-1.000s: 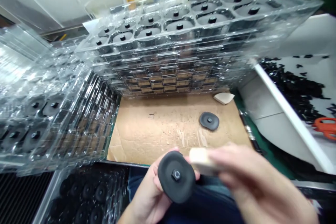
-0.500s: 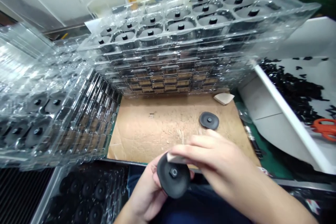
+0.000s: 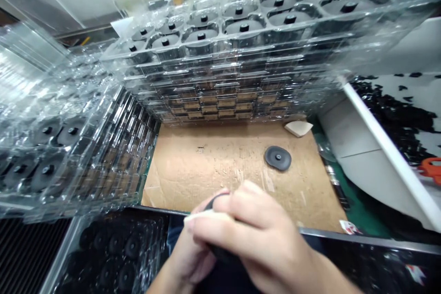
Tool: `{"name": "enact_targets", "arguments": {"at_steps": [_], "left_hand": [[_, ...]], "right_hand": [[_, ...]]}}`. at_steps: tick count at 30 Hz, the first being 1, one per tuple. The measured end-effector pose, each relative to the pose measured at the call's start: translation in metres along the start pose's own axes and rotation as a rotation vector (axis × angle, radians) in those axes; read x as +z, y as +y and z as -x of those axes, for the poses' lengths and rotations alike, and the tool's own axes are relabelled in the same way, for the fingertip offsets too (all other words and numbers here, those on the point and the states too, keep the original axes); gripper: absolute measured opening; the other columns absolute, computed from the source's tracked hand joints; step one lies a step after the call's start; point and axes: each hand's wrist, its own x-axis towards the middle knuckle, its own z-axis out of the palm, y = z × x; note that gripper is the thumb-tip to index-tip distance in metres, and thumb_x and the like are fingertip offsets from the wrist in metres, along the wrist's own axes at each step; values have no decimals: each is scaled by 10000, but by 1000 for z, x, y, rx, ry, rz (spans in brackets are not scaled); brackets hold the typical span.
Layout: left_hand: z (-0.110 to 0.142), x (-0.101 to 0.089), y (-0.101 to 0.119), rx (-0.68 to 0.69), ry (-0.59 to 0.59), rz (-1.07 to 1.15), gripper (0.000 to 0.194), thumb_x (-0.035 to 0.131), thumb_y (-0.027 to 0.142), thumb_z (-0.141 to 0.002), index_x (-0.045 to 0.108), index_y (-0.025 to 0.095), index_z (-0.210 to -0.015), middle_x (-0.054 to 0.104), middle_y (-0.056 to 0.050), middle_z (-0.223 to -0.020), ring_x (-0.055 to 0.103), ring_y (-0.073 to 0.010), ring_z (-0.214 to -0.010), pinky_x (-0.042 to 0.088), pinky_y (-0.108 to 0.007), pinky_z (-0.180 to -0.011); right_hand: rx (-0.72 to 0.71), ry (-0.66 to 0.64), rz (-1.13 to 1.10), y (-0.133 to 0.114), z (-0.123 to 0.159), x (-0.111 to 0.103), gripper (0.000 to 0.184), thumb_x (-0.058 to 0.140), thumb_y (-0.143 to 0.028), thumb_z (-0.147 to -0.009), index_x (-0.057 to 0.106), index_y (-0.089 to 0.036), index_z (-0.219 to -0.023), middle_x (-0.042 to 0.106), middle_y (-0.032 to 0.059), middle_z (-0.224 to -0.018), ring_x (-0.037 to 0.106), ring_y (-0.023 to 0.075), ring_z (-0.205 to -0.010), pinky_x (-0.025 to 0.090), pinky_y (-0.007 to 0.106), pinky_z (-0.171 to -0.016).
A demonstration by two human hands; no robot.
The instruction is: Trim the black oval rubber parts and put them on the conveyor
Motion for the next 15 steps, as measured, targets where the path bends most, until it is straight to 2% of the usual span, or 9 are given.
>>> {"name": "enact_targets", "arguments": {"at_steps": [2, 4, 6, 8, 10, 13, 15], "left_hand": [[0, -2, -1, 47, 14, 11, 670, 792, 462, -455, 632, 216, -1057, 666, -67, -991, 577, -278, -972, 350, -426, -966], [0, -3, -1, 94, 56, 28, 664, 807, 434, -443, 633, 239, -1053, 667, -52, -990, 587, -259, -941, 360, -420, -959], [0, 0, 0, 98, 84, 47, 605, 787, 415, -503, 630, 239, -1060, 668, -55, -1008, 583, -263, -963, 372, -421, -949], [-1, 4, 2, 113, 92, 55, 584, 789, 393, -509, 640, 224, -1048, 676, -57, -1015, 581, -250, -988, 411, -356, -915], [-3, 6, 4, 173, 108, 61, 604, 816, 375, -455, 655, 234, -1020, 689, -41, -1015, 601, -209, -966, 454, -258, -848], [-7, 6, 8, 230, 134, 81, 622, 841, 332, -403, 663, 270, -995, 694, -21, -1038, 635, -196, -923, 493, -214, -777], [-9, 5, 11, 225, 141, 91, 607, 839, 307, -422, 658, 270, -1001, 692, -29, -1048, 642, -217, -924, 507, -224, -763]], "right_hand": [[109, -18, 29, 1, -1, -1, 321, 356, -106, -892, 634, -212, -1014, 642, 12, -776, 530, 131, -653, 354, 273, -608], [191, -10, 171, 3, -3, -1, 327, 357, -94, -884, 646, -196, -995, 646, 19, -753, 529, 142, -628, 353, 282, -586], [121, 41, 194, 3, -7, 2, 316, 351, -135, -906, 654, -189, -980, 638, 21, -707, 518, 146, -596, 349, 287, -564], [58, 141, 98, 2, -8, 8, 297, 359, -148, -910, 642, -179, -996, 644, 24, -731, 535, 141, -618, 367, 280, -575], [139, 199, 48, 0, -4, 13, 270, 398, -120, -884, 619, -169, -1031, 660, 33, -795, 571, 144, -667, 401, 274, -608], [318, 128, -21, -2, 16, 14, 233, 480, -151, -850, 616, -211, -1029, 683, 14, -822, 610, 148, -664, 462, 262, -622], [348, 19, -238, -1, 33, 16, 181, 518, -236, -847, 640, -283, -973, 699, -27, -790, 640, 141, -653, 500, 221, -582]]}}
